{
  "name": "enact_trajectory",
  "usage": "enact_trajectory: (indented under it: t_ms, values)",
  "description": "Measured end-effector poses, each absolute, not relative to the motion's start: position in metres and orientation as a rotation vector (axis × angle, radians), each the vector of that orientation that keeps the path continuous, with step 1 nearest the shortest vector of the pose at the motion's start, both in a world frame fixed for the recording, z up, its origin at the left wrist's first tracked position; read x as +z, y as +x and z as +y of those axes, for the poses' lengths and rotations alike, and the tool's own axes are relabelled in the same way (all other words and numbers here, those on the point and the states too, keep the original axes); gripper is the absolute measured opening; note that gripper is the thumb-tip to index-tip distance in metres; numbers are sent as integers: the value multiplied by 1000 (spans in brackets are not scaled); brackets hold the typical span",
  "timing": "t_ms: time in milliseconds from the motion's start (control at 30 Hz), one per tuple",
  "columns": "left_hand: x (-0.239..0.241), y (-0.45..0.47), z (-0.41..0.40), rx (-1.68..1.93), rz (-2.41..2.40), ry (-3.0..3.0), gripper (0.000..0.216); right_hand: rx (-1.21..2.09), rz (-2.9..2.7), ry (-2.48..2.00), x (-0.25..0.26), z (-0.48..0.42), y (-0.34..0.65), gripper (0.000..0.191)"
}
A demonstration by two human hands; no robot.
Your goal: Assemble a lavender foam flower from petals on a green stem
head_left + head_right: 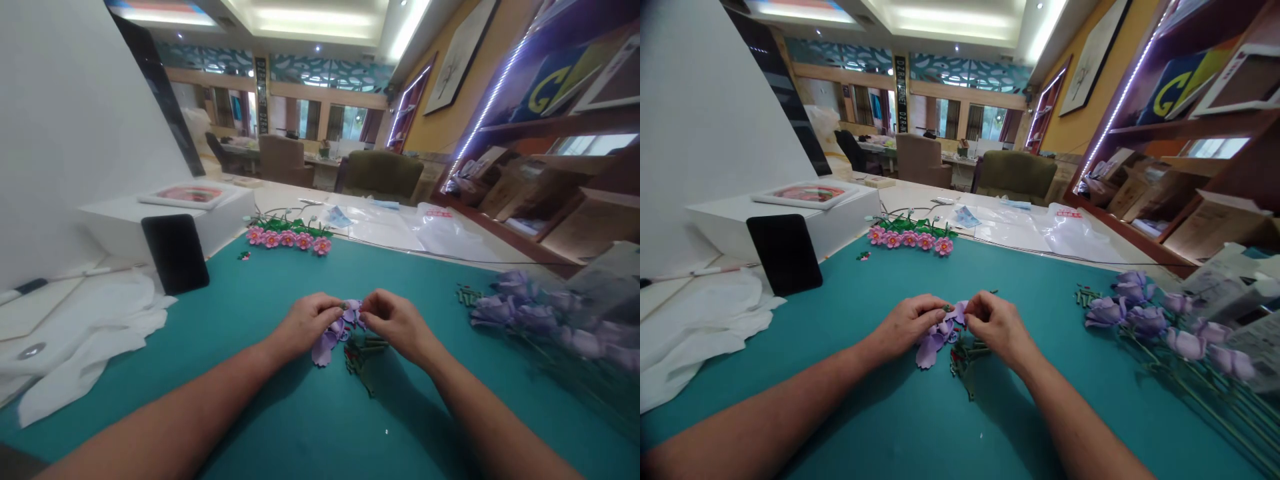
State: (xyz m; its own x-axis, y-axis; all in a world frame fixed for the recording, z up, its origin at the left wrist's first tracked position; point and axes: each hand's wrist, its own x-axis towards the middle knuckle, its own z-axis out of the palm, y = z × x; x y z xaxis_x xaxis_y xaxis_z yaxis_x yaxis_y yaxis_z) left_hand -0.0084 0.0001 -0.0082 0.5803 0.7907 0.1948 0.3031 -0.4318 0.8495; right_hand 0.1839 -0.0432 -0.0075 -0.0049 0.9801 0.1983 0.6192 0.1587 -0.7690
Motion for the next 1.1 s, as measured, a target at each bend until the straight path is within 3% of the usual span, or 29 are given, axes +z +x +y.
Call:
enact_trajectory:
  t_ms: [167, 433, 1100]
  values:
    - [-10, -9, -3, 760, 880, 2271, 25, 745, -1618, -1316, -9, -49, 174, 20]
    - [-16, -8, -4, 787, 864, 2449, 23, 254, -1822, -1324, -3, -55, 171, 12]
    - [-14, -7, -8, 588, 959, 2634, 27, -281, -2084, -1383, -11, -58, 169, 23]
